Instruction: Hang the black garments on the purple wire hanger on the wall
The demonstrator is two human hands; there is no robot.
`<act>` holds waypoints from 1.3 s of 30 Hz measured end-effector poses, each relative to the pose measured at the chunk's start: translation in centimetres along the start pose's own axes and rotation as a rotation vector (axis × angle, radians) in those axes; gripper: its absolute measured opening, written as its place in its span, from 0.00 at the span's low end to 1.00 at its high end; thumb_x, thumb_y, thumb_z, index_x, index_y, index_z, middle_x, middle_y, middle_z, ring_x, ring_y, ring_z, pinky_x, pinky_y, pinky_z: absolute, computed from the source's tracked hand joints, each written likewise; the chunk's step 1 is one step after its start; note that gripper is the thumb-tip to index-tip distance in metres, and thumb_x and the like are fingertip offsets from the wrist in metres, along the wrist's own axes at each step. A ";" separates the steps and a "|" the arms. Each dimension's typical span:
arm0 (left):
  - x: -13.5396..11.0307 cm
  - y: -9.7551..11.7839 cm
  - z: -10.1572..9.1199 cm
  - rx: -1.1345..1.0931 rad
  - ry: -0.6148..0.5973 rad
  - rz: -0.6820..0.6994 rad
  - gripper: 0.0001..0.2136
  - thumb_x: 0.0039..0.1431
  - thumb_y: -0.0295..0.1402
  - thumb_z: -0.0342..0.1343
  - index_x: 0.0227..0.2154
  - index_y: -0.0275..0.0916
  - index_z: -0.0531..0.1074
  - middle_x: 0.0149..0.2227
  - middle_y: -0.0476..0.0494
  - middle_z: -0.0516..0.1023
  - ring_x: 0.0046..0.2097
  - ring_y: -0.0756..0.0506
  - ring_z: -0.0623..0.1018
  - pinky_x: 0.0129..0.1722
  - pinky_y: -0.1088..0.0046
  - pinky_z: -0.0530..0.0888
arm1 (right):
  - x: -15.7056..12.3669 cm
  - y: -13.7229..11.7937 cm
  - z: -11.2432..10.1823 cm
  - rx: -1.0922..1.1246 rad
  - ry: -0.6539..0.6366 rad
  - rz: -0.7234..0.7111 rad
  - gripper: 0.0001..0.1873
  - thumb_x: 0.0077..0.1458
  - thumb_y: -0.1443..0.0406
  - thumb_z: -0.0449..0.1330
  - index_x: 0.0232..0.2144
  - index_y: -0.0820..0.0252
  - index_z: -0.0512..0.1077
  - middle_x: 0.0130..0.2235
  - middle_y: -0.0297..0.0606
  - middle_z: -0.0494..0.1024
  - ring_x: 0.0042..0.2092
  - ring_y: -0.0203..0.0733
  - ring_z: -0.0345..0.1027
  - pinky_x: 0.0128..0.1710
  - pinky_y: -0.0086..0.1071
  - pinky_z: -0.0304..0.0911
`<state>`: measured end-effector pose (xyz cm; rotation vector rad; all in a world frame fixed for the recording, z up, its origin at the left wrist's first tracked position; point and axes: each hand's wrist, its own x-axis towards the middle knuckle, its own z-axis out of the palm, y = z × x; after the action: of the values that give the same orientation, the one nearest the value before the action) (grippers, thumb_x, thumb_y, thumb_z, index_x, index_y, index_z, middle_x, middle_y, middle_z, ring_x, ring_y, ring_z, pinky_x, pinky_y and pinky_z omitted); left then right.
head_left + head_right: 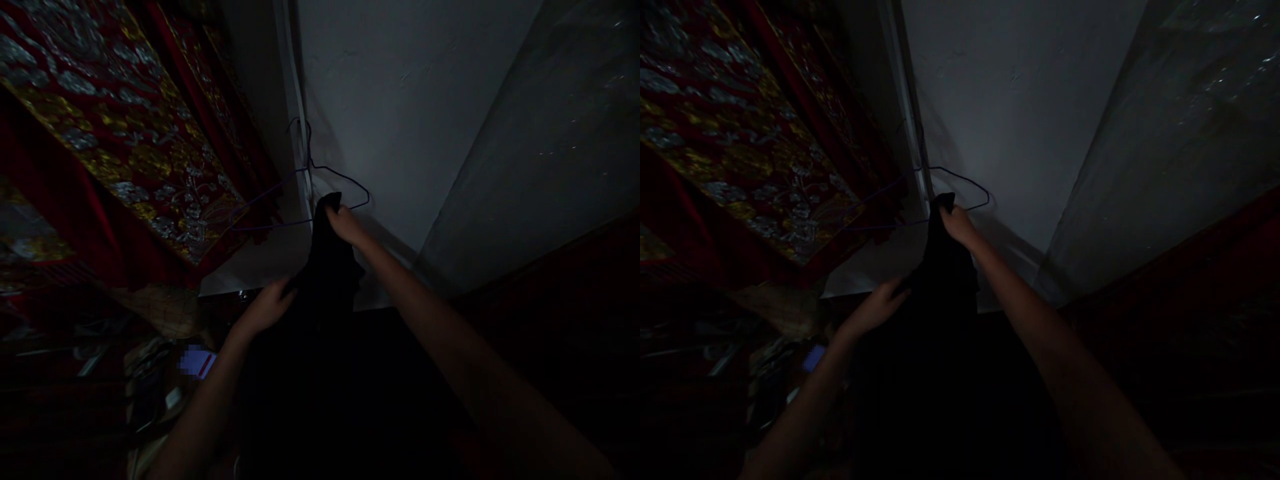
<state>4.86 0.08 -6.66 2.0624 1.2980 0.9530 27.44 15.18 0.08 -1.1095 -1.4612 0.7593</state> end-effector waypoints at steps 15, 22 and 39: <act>4.7 2.8 -12.2 0.450 0.337 -0.050 0.14 0.63 0.37 0.48 0.32 0.39 0.77 0.33 0.41 0.81 0.35 0.42 0.78 0.39 0.68 0.71 | -4.1 0.3 -6.2 -0.137 -0.097 -0.172 0.19 0.56 0.53 0.63 0.25 0.63 0.76 0.25 0.36 0.75 0.28 0.38 0.67 0.28 0.30 0.56; 8.9 6.7 -11.3 0.373 0.522 0.130 0.16 0.65 0.34 0.46 0.42 0.37 0.78 0.41 0.41 0.82 0.43 0.43 0.79 0.45 0.69 0.72 | -6.0 -1.4 -6.0 -0.202 -0.230 -0.219 0.20 0.60 0.52 0.59 0.32 0.64 0.78 0.29 0.39 0.79 0.31 0.42 0.72 0.32 0.32 0.64; 11.5 6.1 -12.8 0.583 0.279 0.274 0.13 0.65 0.32 0.45 0.41 0.39 0.75 0.42 0.38 0.79 0.45 0.41 0.76 0.49 0.64 0.71 | -0.2 -2.1 -17.0 -0.306 0.017 -0.177 0.09 0.53 0.62 0.65 0.33 0.65 0.80 0.32 0.41 0.81 0.35 0.47 0.76 0.35 0.38 0.72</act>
<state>1.50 8.81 8.98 2.6786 1.6092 1.1058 43.48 12.25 5.23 -1.1905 -1.6738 0.4098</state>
